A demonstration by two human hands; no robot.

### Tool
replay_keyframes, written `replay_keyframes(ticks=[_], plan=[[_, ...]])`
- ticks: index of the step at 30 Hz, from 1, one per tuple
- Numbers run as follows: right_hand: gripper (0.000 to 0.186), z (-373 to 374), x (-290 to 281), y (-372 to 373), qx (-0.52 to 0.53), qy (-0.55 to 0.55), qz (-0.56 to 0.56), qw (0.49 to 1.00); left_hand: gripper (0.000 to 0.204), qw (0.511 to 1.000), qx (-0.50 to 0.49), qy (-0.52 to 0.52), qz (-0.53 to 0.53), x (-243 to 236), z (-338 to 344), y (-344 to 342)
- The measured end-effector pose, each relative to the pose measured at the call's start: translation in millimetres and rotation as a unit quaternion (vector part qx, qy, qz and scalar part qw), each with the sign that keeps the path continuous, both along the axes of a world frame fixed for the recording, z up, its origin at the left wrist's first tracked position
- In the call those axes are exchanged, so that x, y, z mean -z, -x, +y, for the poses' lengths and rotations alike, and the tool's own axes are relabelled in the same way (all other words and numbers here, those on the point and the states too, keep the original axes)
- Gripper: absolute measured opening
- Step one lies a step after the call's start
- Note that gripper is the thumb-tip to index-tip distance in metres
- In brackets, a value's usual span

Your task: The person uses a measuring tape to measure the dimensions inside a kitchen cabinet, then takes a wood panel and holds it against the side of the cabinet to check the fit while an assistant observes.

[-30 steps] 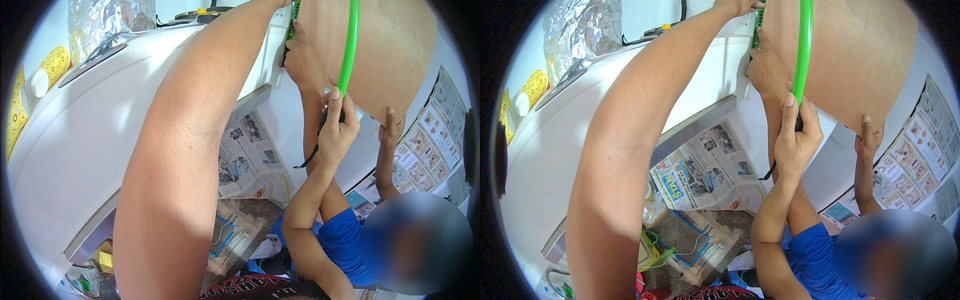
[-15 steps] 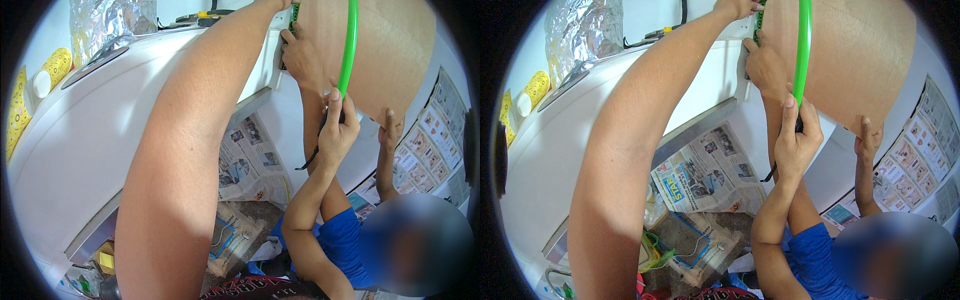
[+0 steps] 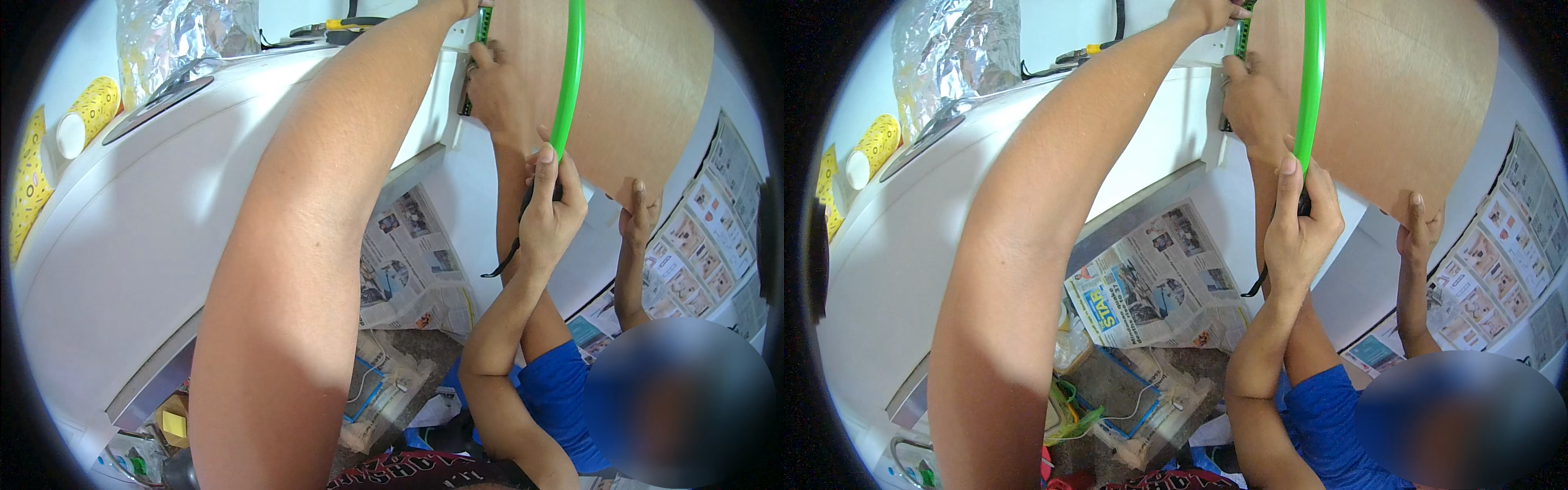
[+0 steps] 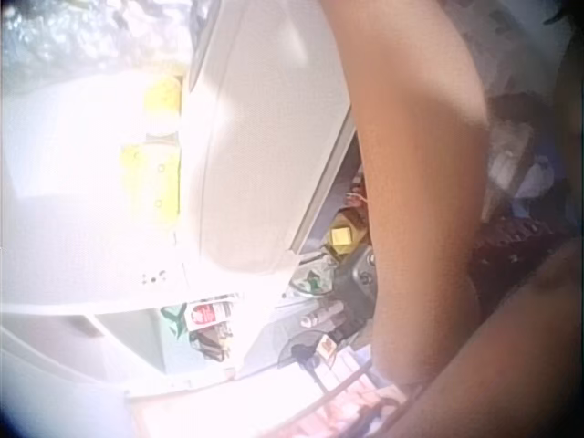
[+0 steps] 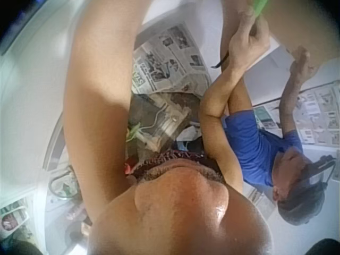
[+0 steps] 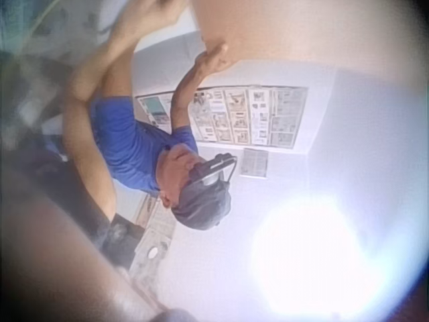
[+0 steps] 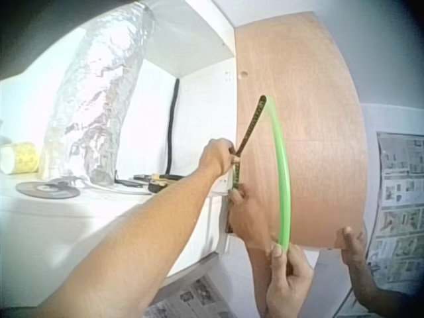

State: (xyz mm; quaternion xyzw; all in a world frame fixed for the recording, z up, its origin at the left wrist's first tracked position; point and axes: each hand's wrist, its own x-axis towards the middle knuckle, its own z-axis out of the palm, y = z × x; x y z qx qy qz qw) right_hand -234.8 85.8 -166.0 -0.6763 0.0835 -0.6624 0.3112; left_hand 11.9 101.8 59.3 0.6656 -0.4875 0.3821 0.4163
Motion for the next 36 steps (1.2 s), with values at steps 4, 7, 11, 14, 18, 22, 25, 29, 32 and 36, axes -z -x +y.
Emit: replay_keyframes(ticks=[4, 7, 11, 14, 18, 22, 25, 29, 32, 36], plan=[[0.029, -2.2, -1.2, 3.5, 0.064, 0.054, -0.036, 0.996, 0.028, 1.0, 0.008, 0.018, -0.017, 1.0, -5.6, -0.1], [0.029, -2.9, -2.9, 5.4, 0.034, 0.022, -0.041, 0.998, 0.027, 0.999, 0.003, 0.031, -0.035, 1.1, -6.2, -7.1], [0.03, -5.8, -3.8, 4.8, 0.014, 0.013, -0.039, 0.999, 0.027, 0.998, 0.011, 0.032, -0.051, 0.4, -9.3, -9.7], [0.031, -7.6, -4.2, 0.9, 0.008, 0.02, -0.056, 0.998, 0.027, 0.998, 0.009, 0.029, -0.051, 1.0, -11.3, -9.0], [0.033, -6.6, -9.0, -4.0, -0.038, -0.021, -0.054, 0.998, 0.025, 0.999, 0.006, 0.034, -0.039, 1.3, -12.4, -12.2], [0.039, 18.5, -31.3, -12.5, -0.187, -0.102, -0.088, 0.973, 0.023, 0.999, -0.004, 0.034, -0.029, 3.5, -11.5, -19.7], [0.049, 23.9, -59.6, -17.2, -0.287, -0.106, -0.074, 0.949, 0.024, 0.999, 0.0, 0.021, -0.03, -1.6, -9.3, -16.0], [0.059, -1.6, -82.7, -59.3, -0.446, -0.066, -0.098, 0.887, 0.026, 1.0, -0.005, 0.003, -0.016, -4.1, -15.8, -15.4], [0.062, -21.4, -93.7, -77.1, -0.486, -0.058, -0.079, 0.869, 0.027, 0.999, -0.004, 0.028, -0.02, 1.5, -24.5, -16.6], [0.063, -41.8, -99.5, -98.3, -0.442, -0.073, -0.034, 0.894, 0.027, 0.996, -0.019, 0.06, -0.066, 2.9, -17.9, -27.7]])
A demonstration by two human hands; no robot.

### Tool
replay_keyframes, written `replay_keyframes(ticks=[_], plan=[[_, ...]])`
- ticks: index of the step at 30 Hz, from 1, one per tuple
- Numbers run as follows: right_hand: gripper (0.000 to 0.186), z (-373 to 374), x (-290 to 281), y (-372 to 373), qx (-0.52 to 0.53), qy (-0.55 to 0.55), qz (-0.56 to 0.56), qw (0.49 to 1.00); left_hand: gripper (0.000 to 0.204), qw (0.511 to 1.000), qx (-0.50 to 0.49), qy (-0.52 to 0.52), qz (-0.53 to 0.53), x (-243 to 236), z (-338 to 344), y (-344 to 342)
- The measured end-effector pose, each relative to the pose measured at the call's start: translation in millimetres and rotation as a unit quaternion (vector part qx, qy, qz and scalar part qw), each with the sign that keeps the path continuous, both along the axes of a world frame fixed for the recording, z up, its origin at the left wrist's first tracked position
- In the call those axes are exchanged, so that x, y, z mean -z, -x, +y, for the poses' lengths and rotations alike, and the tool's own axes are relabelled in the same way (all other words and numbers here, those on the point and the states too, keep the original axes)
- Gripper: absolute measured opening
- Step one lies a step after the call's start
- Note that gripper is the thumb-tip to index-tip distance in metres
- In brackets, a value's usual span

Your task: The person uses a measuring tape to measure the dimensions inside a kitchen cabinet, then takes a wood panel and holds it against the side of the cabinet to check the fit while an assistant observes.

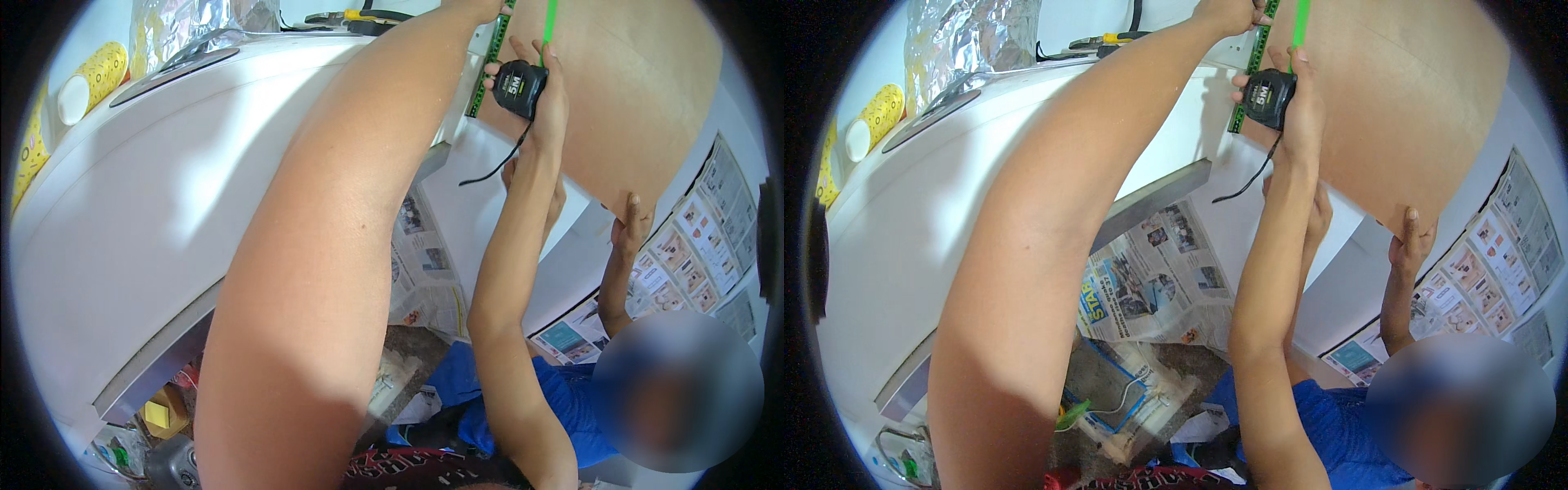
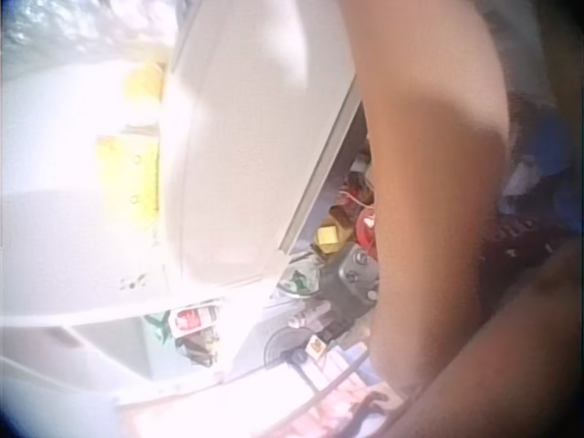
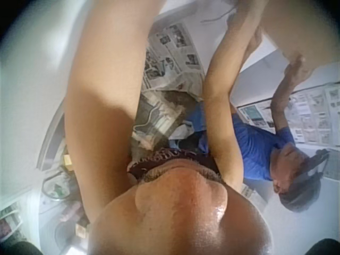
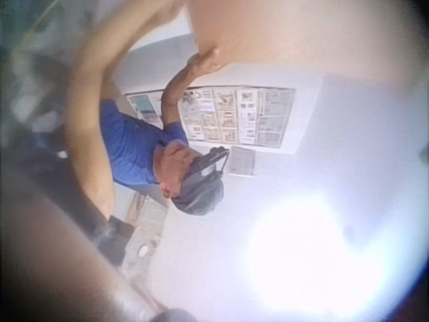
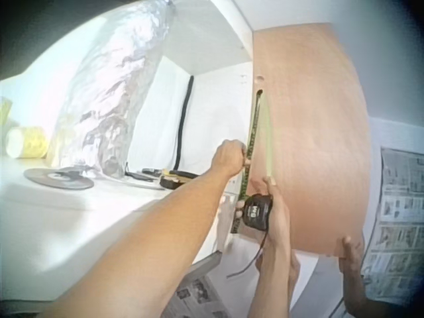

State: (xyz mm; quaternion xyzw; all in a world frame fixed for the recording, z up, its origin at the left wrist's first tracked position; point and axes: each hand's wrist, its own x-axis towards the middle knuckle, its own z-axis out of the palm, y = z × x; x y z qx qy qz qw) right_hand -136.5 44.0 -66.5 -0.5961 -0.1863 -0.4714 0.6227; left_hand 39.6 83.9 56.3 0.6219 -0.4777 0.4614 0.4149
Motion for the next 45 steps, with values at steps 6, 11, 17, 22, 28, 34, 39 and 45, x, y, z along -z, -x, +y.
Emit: replay_keyframes(ticks=[6, 11, 17, 22, 28, 34, 39, 45], plan=[[0.056, -31.5, 8.5, -6.0, 0.036, 0.016, 0.001, 0.999, 0.023, 0.999, 0.034, -0.02, 0.013, -0.5, -8.9, 12.2], [0.055, -33.5, 8.5, -19.0, 0.006, 0.018, 0.0, 1.0, 0.02, 1.0, 0.003, 0.014, -0.026, -1.3, -8.8, 0.5], [0.052, -37.0, 7.7, -19.4, -0.01, 0.033, 0.003, 0.999, 0.019, 0.999, 0.03, -0.011, 0.003, -4.2, -5.9, 3.2], [0.052, -28.6, 9.2, -24.9, 0.025, 0.007, -0.025, 0.999, 0.018, 0.999, 0.031, -0.01, 0.005, -5.7, -1.3, 2.2], [0.05, -37.5, 13.2, -24.1, -0.034, 0.013, -0.002, 0.999, 0.017, 0.999, 0.037, -0.013, 0.015, -3.2, -2.5, 6.7], [0.051, -37.5, 12.2, -28.8, -0.031, 0.008, -0.021, 0.999, 0.018, 0.999, 0.039, -0.005, 0.002, -5.7, -2.9, 5.7], [0.052, -38.3, 13.6, -29.4, -0.029, 0.014, -0.002, 0.999, 0.018, 1.0, 0.028, -0.004, 0.011, -3.5, -4.0, 6.4], [0.052, -29.3, 10.6, -36.4, -0.068, 0.019, 0.003, 0.998, 0.022, 0.998, 0.012, 0.033, -0.054, -7.4, -1.8, -24.9]])
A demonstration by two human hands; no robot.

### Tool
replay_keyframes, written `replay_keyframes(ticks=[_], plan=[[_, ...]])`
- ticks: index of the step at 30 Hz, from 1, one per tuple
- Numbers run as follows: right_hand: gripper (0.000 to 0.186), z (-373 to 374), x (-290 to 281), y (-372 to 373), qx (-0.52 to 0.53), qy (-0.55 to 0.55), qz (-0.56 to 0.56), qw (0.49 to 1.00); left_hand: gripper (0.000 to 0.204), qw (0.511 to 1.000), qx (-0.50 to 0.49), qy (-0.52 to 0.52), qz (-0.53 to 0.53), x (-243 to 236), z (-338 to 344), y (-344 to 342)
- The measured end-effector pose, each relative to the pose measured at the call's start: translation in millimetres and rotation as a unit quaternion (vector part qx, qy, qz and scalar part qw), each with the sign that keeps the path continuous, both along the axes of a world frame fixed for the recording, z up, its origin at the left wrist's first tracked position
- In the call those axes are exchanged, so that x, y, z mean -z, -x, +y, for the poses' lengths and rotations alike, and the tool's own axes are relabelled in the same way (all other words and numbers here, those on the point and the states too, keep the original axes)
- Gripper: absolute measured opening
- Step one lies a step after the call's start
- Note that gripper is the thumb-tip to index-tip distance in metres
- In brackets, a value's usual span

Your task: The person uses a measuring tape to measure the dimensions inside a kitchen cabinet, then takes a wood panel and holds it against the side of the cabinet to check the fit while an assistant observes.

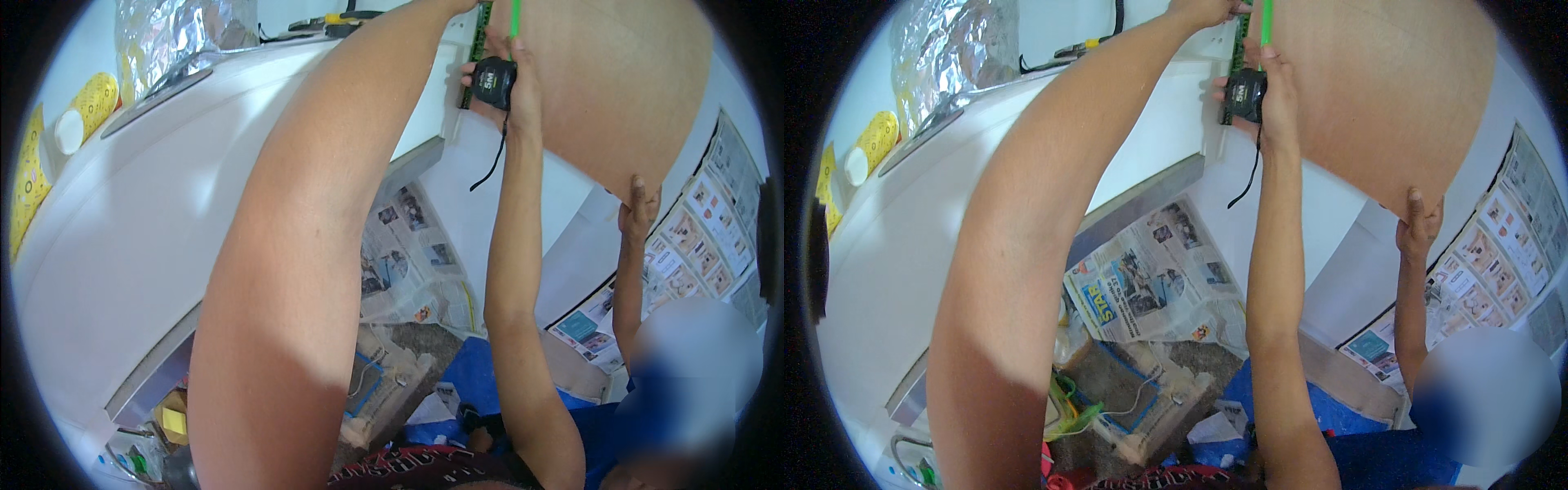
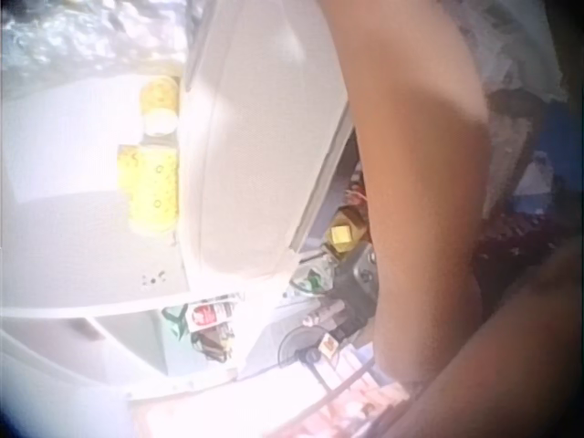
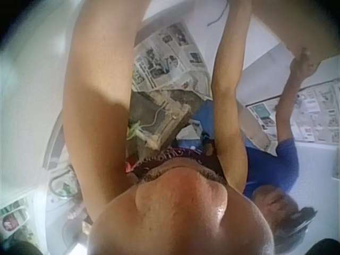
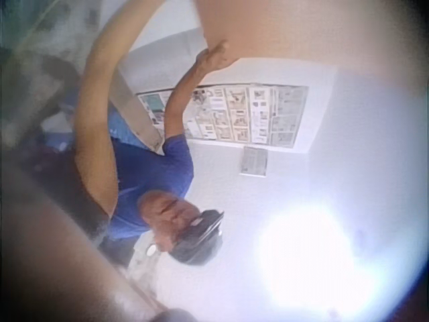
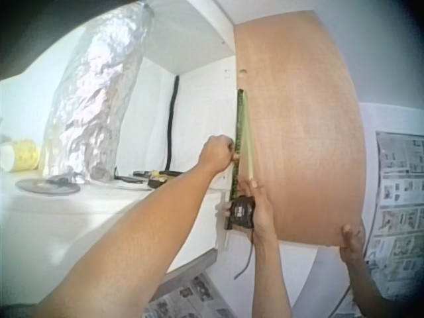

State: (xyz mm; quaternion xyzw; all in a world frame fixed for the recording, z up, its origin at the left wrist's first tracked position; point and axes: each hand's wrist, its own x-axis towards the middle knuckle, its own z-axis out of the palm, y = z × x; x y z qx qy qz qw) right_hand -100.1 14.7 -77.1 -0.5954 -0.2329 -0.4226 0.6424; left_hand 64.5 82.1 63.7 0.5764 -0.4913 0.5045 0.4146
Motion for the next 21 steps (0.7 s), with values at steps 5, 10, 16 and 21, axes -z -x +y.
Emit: replay_keyframes(ticks=[5, 10, 16, 21], plan=[[0.051, -10.3, 7.4, 8.1, 0.034, -0.017, -0.017, 0.999, 0.027, 0.999, 0.01, -0.032, 0.003, 4.1, -9.1, 20.2], [0.05, -4.5, 8.0, 8.0, 0.052, -0.024, -0.016, 0.998, 0.027, 0.999, 0.009, -0.041, 0.008, 3.4, -5.0, 21.5], [0.048, -6.9, 5.3, 11.8, 0.045, 0.008, 0.019, 0.999, 0.026, 0.999, -0.003, -0.045, 0.025, 2.2, -3.2, 26.0], [0.049, 0.8, 3.9, 11.5, 0.078, -0.02, -0.004, 0.997, 0.026, 0.999, -0.009, -0.03, 0.011, 5.1, -3.6, 26.1]])
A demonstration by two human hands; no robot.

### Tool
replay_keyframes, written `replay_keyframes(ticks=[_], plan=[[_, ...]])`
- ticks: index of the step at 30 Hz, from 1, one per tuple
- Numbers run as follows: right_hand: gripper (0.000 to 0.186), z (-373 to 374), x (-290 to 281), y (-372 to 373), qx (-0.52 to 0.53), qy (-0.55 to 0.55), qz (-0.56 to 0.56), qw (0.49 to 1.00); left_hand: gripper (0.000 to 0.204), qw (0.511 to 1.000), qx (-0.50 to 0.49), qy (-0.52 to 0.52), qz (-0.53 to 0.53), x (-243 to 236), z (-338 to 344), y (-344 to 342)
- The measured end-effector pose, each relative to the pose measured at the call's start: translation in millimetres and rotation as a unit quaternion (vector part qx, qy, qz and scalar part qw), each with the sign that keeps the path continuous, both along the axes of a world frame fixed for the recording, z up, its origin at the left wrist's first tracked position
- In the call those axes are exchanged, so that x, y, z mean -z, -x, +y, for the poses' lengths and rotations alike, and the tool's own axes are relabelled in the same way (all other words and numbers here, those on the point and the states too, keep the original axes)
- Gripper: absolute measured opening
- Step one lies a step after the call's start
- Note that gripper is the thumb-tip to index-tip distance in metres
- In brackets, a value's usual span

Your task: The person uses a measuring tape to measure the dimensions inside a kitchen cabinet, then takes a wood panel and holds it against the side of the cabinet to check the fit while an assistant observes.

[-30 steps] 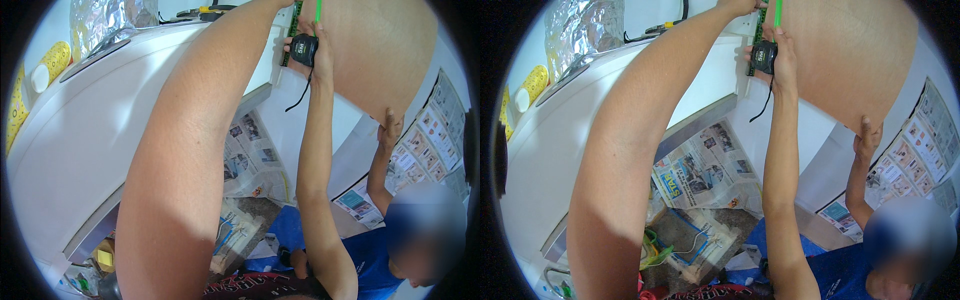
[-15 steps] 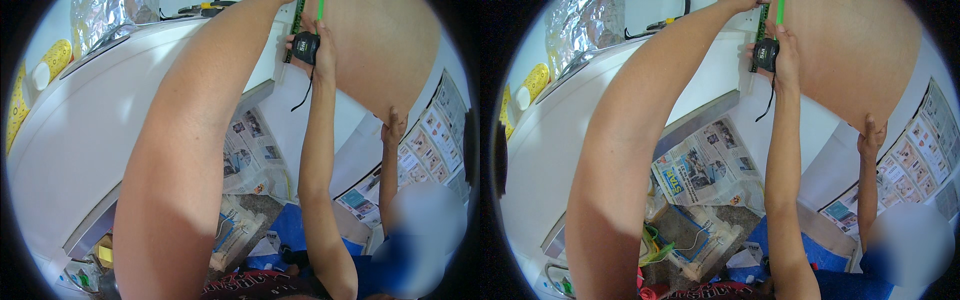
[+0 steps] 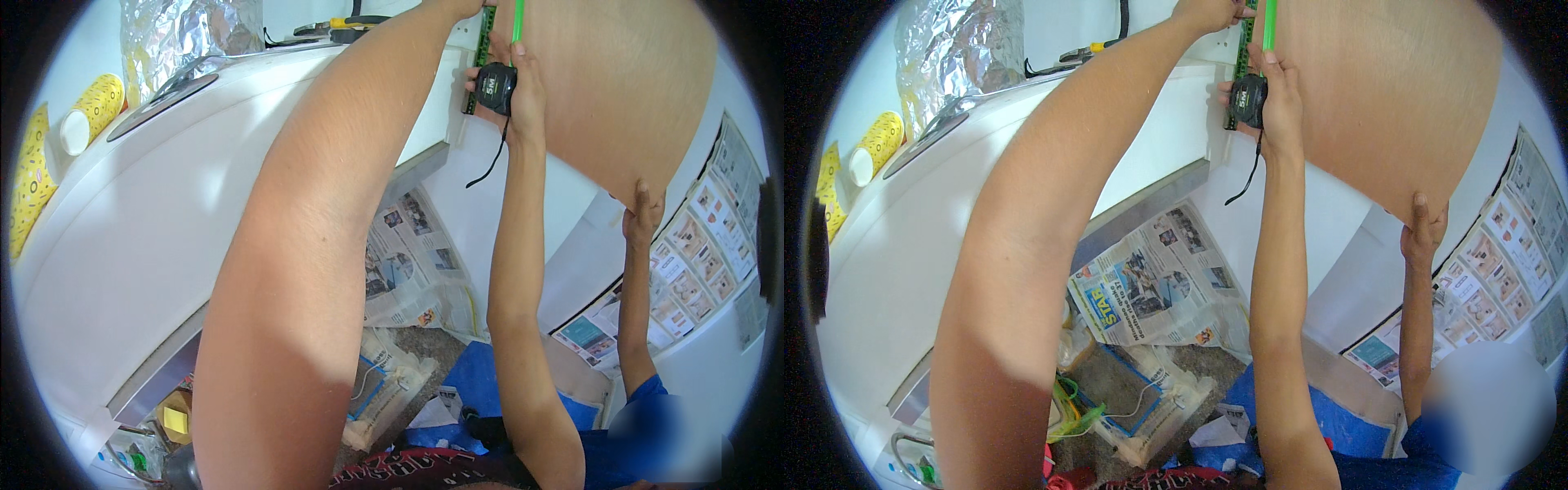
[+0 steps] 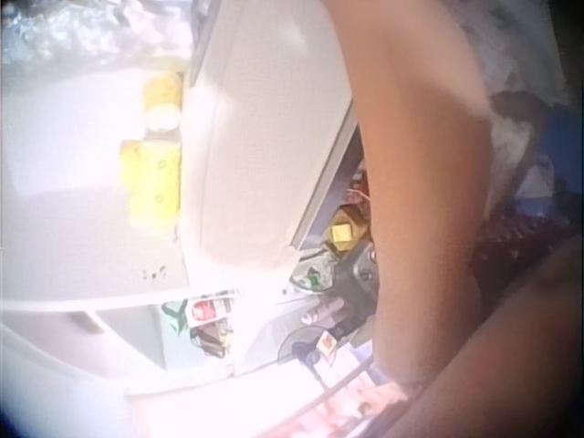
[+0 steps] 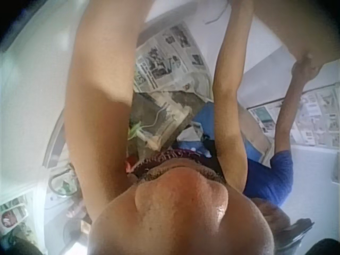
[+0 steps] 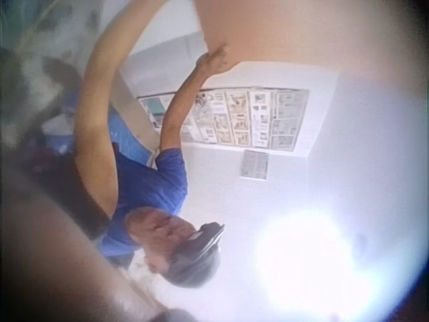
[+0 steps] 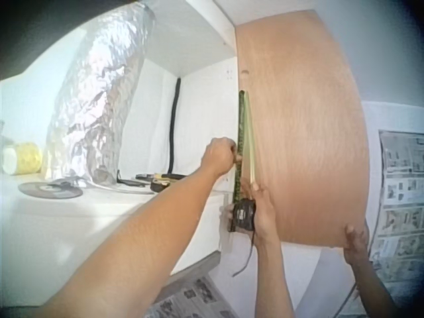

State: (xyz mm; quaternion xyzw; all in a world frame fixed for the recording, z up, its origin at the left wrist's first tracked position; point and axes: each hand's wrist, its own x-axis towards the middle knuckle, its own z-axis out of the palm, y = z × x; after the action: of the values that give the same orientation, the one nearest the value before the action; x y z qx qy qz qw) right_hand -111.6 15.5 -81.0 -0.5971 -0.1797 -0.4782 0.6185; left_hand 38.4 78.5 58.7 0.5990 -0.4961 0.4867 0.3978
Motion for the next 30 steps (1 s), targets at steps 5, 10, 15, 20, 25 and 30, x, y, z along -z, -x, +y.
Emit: replay_keyframes(ticks=[5, 10, 15, 20, 25, 30], plan=[[0.054, 1.1, 0.9, -0.1, 0.019, 0.021, 0.017, 0.999, 0.022, 1.0, -0.006, -0.01, 0.0, -2.5, 0.4, -0.8], [0.055, -2.0, 1.3, -1.6, 0.006, -0.004, 0.013, 1.0, 0.023, 0.992, 0.025, -0.046, 0.116, -6.4, 7.0, 16.9], [0.052, 3.1, -1.5, 6.2, 0.017, -0.011, 0.041, 0.999, 0.025, 0.999, 0.016, -0.025, 0.01, 0.9, 11.5, 11.8], [0.043, -6.0, 0.0, 8.1, -0.016, -0.04, 0.027, 0.999, 0.025, 0.993, -0.017, -0.104, 0.059, -0.8, 10.0, 16.8], [0.038, 5.1, 0.1, 32.4, -0.062, -0.052, 0.05, 0.995, 0.028, 0.99, -0.004, -0.11, 0.082, -0.3, 15.7, -7.7], [0.037, 11.6, 13.6, 112.2, 0.015, -0.002, 0.065, 0.998, 0.03, 0.909, 0.233, -0.146, 0.314, 20.5, 20.9, 66.2]])
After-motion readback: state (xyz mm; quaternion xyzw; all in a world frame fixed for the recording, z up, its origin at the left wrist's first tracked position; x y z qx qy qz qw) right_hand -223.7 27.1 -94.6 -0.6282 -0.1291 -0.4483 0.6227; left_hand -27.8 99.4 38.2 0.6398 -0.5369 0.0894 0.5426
